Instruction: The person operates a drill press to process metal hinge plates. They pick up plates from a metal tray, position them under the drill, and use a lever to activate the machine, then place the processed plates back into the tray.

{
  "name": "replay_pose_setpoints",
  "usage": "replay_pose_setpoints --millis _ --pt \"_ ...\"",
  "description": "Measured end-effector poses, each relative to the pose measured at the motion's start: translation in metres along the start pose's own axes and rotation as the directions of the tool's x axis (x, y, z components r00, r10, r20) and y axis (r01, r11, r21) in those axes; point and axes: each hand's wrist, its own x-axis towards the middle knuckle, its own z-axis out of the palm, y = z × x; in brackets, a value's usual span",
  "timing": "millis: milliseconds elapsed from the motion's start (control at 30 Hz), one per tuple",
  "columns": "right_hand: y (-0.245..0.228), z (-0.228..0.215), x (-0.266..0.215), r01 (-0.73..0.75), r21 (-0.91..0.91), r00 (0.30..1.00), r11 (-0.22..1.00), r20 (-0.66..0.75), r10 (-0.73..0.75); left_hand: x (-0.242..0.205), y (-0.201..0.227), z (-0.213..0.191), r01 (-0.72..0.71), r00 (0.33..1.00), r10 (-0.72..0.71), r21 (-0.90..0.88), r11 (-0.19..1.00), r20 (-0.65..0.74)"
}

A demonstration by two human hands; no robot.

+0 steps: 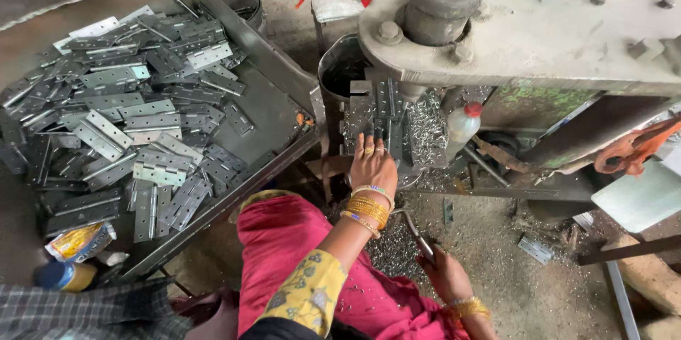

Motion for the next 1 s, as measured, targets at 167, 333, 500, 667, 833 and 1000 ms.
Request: replay_pose_setpoints --millis 167,333,500,667,833,1000 --pt "-0.031 -0.029 0.001 0.013 -0.031 0.999 0.999 0.046 -0.012 -0.004 -0.005 0.007 0.021 1.0 -0.023 -0.096 0.995 -0.011" --pt "-0.027 -0.052 -0.003 -0.043 -0.197 0.996 0.979 0.069 0.057 0.019 -0.007 0.013 -0.046 0.998 0.044 0.05 0.998 0.042" --pt "-0.029 -0.02 -0.003 0.006 -0.128 0.995 0.992 -0.094 -0.019 0.017 -0.002 0.012 0.026 0.992 -0.034 -0.066 0.997 -0.118" --pt "-0.031 -0.05 0.0 -0.047 -0.133 0.995 0.99 0.08 0.058 0.018 -0.009 -0.01 0.013 1.0 -0.013 -0.048 0.999 0.019" --pt "-0.028 -0.04 0.014 -0.048 -0.181 0.999 0.982 0.012 0.051 0.039 -0.01 -0.009 0.02 1.0 -0.019 0.053 0.998 -0.012" --pt "-0.02 -0.015 -0.003 0.08 0.016 0.996 0.997 0.032 -0.08 0.031 -0.014 -0.001 0.011 0.998 -0.011 0.002 1.0 0.055"
